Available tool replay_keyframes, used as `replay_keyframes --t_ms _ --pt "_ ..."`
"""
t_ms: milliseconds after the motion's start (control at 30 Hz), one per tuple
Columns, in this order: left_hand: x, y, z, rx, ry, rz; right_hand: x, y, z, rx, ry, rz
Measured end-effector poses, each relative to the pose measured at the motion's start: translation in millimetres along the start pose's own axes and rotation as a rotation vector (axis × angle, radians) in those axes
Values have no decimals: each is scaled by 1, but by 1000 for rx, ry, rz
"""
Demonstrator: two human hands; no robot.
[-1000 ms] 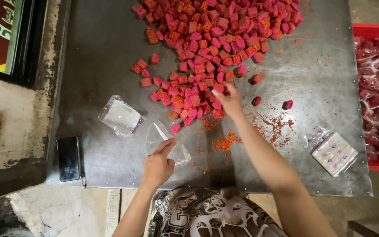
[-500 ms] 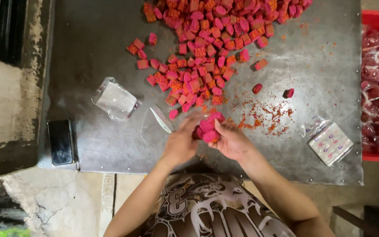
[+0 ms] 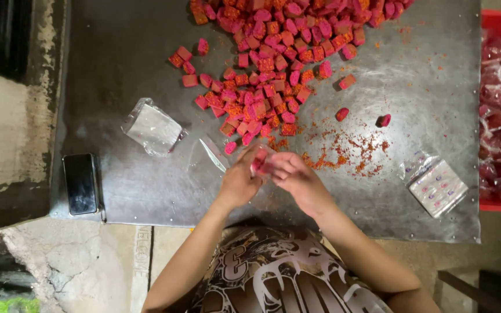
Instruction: The person packs pink food cubes into plastic bags by hand, occasionally gathering small pieces from the metal table to include in the bags. They fill and seal several bags before setting them aside on the surface.
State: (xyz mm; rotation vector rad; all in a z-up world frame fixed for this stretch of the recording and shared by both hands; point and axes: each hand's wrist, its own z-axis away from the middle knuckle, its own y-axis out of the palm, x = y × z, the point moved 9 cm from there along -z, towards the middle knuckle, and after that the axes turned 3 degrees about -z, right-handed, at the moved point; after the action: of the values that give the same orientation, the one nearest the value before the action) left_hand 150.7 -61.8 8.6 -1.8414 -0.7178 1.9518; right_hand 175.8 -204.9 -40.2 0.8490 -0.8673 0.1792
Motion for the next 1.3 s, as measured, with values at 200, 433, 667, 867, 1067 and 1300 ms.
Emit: replay_keyframes --t_ms 200,433,667,867,1067,1300 --pt "6 -13 2 20 -83 -173 5 16 -7 1 -152 1530" --pt "42 3 15 417 -237 -338 2 -16 -18 -14 -102 1261" --pt "43 29 9 395 138 -57 31 -10 -43 92 102 801" --pt "33 34 25 290 -156 431 23 0 -20 276 -26 -211" --pt "46 52 25 587 -304 860 0 -60 -27 89 115 484" --pt "65 38 24 509 -402 859 12 -48 -25 158 43 378"
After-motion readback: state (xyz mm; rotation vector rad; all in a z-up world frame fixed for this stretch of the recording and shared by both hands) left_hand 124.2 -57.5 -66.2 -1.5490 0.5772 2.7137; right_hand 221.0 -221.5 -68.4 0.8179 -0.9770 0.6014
